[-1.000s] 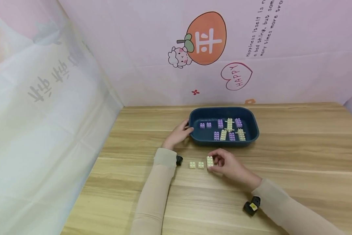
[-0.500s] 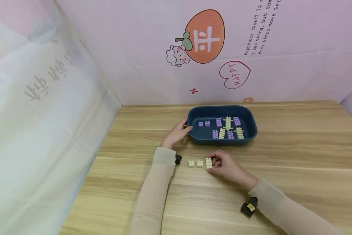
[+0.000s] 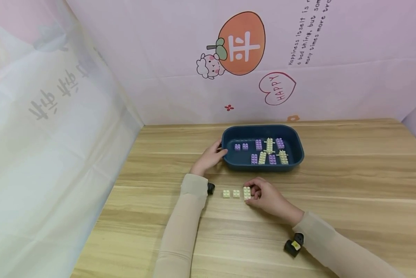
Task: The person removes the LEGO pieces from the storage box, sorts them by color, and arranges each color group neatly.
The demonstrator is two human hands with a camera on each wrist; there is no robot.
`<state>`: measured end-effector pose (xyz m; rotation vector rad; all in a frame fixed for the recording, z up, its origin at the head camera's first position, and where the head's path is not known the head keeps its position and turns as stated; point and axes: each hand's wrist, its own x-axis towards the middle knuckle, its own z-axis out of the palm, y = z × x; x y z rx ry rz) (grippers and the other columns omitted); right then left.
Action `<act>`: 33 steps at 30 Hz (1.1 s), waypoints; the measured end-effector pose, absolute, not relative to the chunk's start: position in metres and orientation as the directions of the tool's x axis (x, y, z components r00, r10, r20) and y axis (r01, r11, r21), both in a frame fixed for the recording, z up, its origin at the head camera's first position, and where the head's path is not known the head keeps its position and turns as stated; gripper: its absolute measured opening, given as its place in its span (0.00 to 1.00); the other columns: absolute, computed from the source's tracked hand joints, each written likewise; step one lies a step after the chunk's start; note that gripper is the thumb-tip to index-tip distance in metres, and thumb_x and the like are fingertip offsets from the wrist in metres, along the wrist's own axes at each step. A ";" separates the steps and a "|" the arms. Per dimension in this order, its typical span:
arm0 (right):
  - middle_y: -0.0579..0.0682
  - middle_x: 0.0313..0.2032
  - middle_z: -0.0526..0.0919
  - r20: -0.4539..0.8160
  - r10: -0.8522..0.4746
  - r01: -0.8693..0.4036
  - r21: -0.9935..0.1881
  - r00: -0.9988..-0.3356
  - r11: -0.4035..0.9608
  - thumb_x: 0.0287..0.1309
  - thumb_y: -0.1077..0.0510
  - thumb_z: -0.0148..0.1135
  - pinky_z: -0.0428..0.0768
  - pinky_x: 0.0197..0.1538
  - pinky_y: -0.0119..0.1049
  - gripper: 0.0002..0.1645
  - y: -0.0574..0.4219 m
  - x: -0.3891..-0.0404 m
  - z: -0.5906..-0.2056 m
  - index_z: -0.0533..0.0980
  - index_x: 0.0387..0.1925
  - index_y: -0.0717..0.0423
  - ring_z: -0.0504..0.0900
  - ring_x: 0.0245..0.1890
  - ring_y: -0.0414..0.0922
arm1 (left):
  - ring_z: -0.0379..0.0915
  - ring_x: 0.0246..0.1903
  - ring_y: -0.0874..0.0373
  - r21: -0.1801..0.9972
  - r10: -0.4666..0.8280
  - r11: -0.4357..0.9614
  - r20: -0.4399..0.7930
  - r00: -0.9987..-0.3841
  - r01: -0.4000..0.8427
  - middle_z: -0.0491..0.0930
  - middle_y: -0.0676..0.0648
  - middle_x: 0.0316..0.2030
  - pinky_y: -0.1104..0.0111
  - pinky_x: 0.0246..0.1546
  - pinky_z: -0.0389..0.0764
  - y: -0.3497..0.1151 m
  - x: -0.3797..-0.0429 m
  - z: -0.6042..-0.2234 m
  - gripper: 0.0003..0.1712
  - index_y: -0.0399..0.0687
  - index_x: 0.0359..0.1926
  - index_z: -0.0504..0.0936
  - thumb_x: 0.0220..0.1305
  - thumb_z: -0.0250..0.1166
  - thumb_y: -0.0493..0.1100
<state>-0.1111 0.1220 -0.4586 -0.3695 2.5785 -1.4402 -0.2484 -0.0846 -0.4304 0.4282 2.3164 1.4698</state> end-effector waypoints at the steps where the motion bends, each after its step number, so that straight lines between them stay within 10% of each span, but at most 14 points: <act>1: 0.53 0.34 0.73 -0.021 -0.295 -0.136 -0.853 -0.955 0.503 0.46 0.67 0.74 0.74 0.29 0.26 0.26 0.122 -0.111 -0.458 0.76 0.49 0.66 0.72 0.29 0.41 | 0.63 0.67 0.47 0.909 0.439 0.412 -0.139 -0.888 0.061 0.60 0.39 0.71 0.57 0.60 0.75 -0.085 -0.248 -0.430 0.32 0.48 0.75 0.53 0.75 0.50 0.42; 33: 0.61 0.47 0.81 0.050 -0.173 -0.121 -0.895 -0.984 0.430 0.57 0.60 0.68 0.79 0.43 0.28 0.22 0.147 -0.107 -0.425 0.76 0.52 0.64 0.80 0.43 0.49 | 0.62 0.68 0.47 0.911 0.439 0.409 -0.149 -0.886 0.049 0.59 0.40 0.72 0.57 0.61 0.74 -0.084 -0.248 -0.430 0.33 0.49 0.76 0.51 0.75 0.50 0.42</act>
